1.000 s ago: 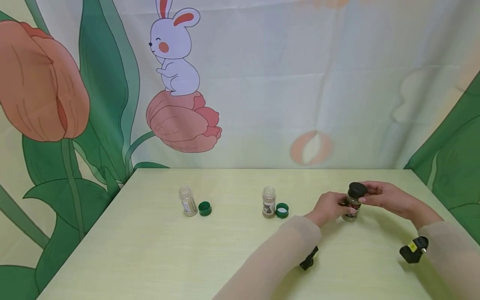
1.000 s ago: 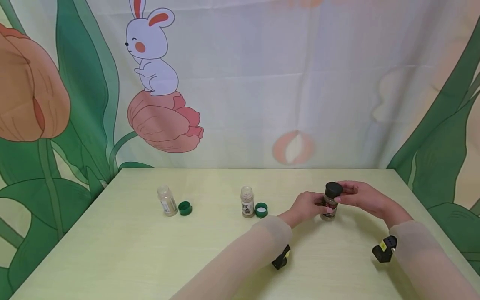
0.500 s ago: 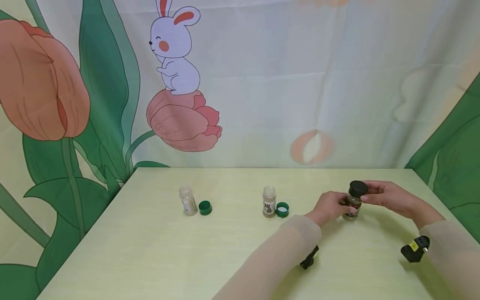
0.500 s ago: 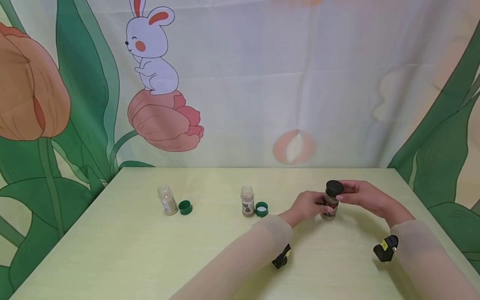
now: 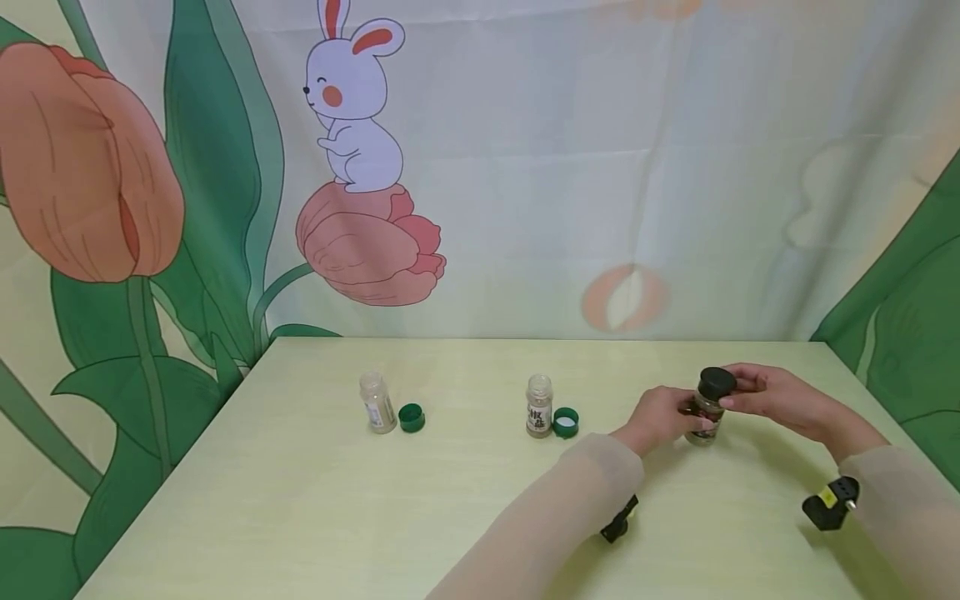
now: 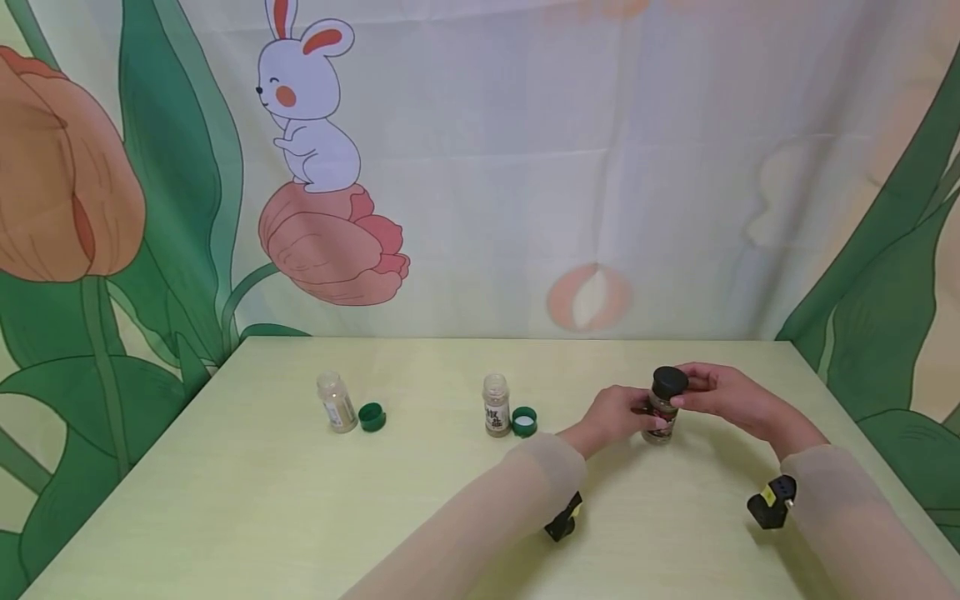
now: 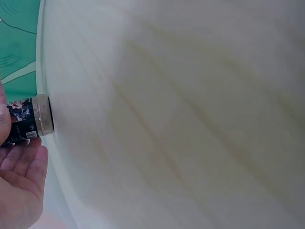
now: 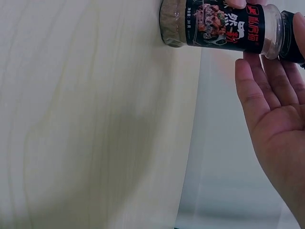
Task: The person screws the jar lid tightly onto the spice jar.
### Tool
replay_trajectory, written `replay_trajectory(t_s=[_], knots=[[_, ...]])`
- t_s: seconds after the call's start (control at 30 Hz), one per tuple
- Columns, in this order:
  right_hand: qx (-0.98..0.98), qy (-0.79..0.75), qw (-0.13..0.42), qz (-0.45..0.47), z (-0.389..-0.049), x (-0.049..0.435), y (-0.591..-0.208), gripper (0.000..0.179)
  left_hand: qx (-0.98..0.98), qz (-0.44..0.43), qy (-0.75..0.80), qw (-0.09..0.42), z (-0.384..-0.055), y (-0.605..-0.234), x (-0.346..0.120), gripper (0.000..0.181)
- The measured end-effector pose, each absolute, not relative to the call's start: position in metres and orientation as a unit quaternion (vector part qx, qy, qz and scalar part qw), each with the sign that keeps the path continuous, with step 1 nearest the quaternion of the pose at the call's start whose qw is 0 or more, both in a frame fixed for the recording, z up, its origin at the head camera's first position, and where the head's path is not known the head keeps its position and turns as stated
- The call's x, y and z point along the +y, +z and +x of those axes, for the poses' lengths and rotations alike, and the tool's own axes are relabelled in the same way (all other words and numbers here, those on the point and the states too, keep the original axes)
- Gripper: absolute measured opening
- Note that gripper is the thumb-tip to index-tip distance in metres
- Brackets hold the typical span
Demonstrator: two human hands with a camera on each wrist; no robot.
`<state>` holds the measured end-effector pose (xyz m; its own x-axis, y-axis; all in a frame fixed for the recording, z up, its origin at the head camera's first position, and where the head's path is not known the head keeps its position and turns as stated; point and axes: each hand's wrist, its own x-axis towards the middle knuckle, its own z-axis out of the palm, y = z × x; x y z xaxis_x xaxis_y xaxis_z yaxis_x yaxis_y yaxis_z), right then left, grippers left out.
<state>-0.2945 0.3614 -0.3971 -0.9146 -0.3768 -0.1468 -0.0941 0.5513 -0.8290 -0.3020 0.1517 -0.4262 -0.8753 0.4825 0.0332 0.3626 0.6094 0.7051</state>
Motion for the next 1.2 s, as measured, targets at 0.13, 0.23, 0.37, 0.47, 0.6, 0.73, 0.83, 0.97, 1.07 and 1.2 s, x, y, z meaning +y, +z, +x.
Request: replay_trajectory(t_s=[0.13, 0.23, 0.37, 0.47, 0.6, 0.73, 0.83, 0.97, 1.07, 1.2], knots=[[0.859, -0.468, 0.156, -0.137, -0.294, 0.360, -0.397, 0.061, 0.891, 0.232, 0.382, 0.083, -0.301, -0.426, 0.152, 0.022], [0.854, -0.478, 0.156, -0.135, -0.293, 0.359, -0.396, 0.061, 0.889, 0.226, 0.388, 0.086, -0.301, -0.426, 0.152, 0.022], [0.851, -0.485, 0.155, -0.134, -0.293, 0.359, -0.395, 0.060, 0.889, 0.227, 0.388, 0.085, -0.301, -0.425, 0.152, 0.024], [0.848, -0.488, 0.154, -0.136, -0.293, 0.359, -0.395, 0.060, 0.889, 0.228, 0.389, 0.083, -0.301, -0.425, 0.152, 0.025], [0.846, -0.490, 0.158, -0.138, -0.294, 0.360, -0.397, 0.061, 0.888, 0.229, 0.390, 0.081, -0.301, -0.426, 0.152, 0.025], [0.844, -0.489, 0.168, -0.143, -0.296, 0.362, -0.399, 0.065, 0.887, 0.233, 0.392, 0.081, -0.302, -0.427, 0.151, 0.024], [0.841, -0.490, 0.177, -0.147, -0.297, 0.365, -0.400, 0.069, 0.885, 0.232, 0.394, 0.083, -0.302, -0.427, 0.151, 0.024], [0.832, -0.500, 0.189, -0.150, -0.299, 0.368, -0.403, 0.072, 0.887, 0.231, 0.392, 0.083, -0.302, -0.427, 0.151, 0.025], [0.823, -0.512, 0.197, -0.150, -0.300, 0.371, -0.403, 0.073, 0.889, 0.235, 0.385, 0.080, -0.302, -0.427, 0.151, 0.026], [0.814, -0.522, 0.204, -0.154, -0.299, 0.372, -0.402, 0.072, 0.892, 0.240, 0.377, 0.074, -0.302, -0.427, 0.151, 0.026]])
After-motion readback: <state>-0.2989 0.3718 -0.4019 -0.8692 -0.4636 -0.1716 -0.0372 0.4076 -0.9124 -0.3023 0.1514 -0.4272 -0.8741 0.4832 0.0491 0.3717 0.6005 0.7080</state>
